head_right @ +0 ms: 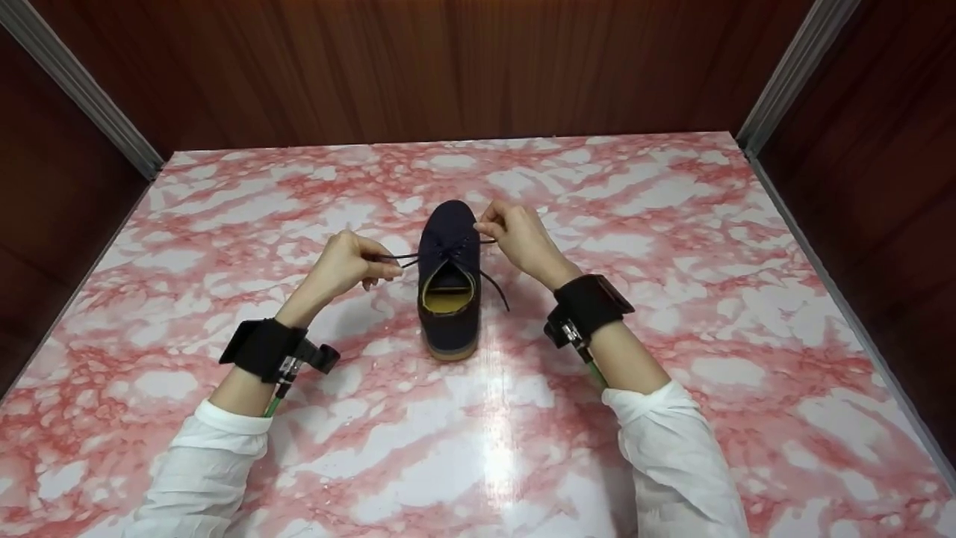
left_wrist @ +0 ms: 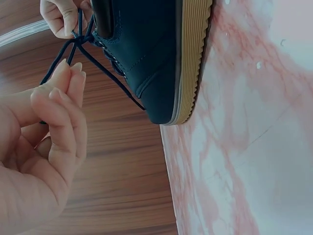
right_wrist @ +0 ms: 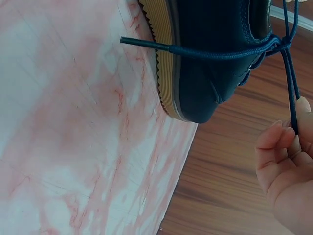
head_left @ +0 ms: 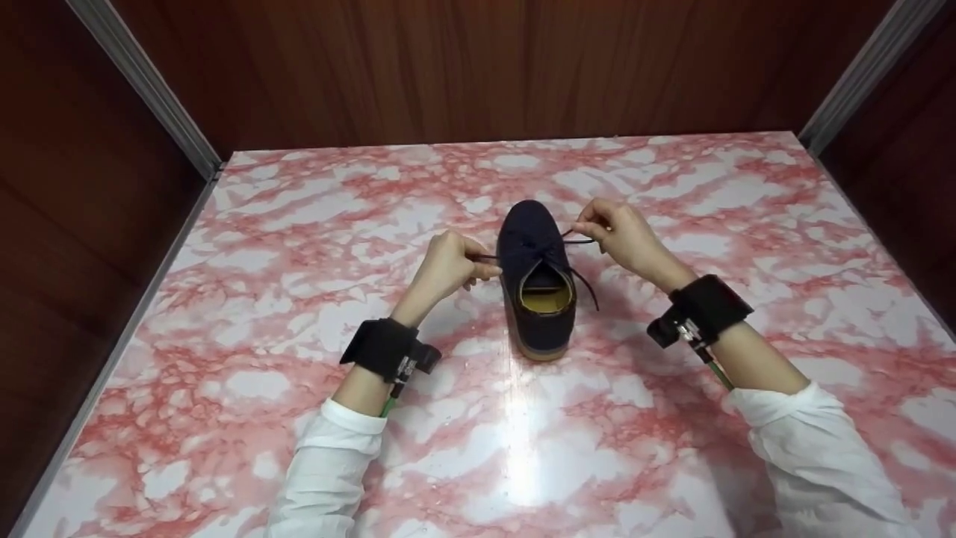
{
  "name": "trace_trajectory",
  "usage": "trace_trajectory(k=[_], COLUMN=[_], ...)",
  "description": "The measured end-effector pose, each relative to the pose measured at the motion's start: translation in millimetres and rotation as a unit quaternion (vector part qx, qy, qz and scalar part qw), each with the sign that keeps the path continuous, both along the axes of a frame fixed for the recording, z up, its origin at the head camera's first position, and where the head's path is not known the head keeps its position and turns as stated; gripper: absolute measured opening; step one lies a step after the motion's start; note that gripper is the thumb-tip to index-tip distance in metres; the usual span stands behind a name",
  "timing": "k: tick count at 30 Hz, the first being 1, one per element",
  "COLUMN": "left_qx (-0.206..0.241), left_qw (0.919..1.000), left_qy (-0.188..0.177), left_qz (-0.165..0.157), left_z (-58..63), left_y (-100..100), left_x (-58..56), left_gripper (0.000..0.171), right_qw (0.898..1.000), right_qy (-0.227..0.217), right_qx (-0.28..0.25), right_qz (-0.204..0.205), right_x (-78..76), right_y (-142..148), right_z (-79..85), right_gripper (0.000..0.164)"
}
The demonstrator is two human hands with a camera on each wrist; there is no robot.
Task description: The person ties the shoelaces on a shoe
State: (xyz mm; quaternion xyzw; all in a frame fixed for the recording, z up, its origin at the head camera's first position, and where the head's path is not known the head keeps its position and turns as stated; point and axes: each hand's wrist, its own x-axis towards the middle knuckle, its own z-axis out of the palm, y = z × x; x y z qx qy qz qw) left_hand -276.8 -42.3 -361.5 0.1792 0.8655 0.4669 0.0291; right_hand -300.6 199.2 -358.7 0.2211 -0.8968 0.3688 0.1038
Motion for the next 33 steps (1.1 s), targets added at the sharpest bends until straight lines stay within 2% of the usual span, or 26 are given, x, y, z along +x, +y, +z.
trace_trajectory(k=[5,8,13,15,21,28,33], left_qx=[-0.006,0.011,0.046,0.047,0.01,-0.059,-0.086], left_qw=[0.9999,0.9998,0.998,0.9969,0.9942,0.9929,0.991], left_qy=[-0.011,-0.014,-0.023,-0.021,0.005,0.027,0.038], left_qz=[0.009,0.005,-0.038,-0.059,-0.107,-0.099,-0.095], left_z=[-2.9,-4.6,-9.7,-12.4,-20.8,-26.5,-27.5], left_y=[-2.7,-4.6,-9.2,-11.6,-17.5,-16.8,-18.2], left_x=[0.2,-0.6,-3.8,-4.9,-4.8,-2.1,0.6], left_gripper=[0.012,0.013,0.018,0.019,0.022,0.026,0.03], right_qw=[1.0,1.0,1.0,1.0,1.0,1.0,1.0], right_qy=[-0.008,-0.012,-0.012,-0.017,-0.02,0.004,0.002], right_qx=[0.006,0.008,0.0,-0.004,-0.005,0.009,0.014], right_qz=[-0.007,-0.008,-0.002,0.0,0.008,0.008,0.004], right_x=[0.5,0.8,0.6,0.8,1.5,1.6,1.5], right_y=[2.6,3.9,6.3,7.7,9.8,10.5,11.0], right_z=[0.2,-0.1,-4.0,-6.7,-12.1,-12.6,-12.9], right_gripper=[0.021,0.021,0.018,0.017,0.013,0.011,0.013])
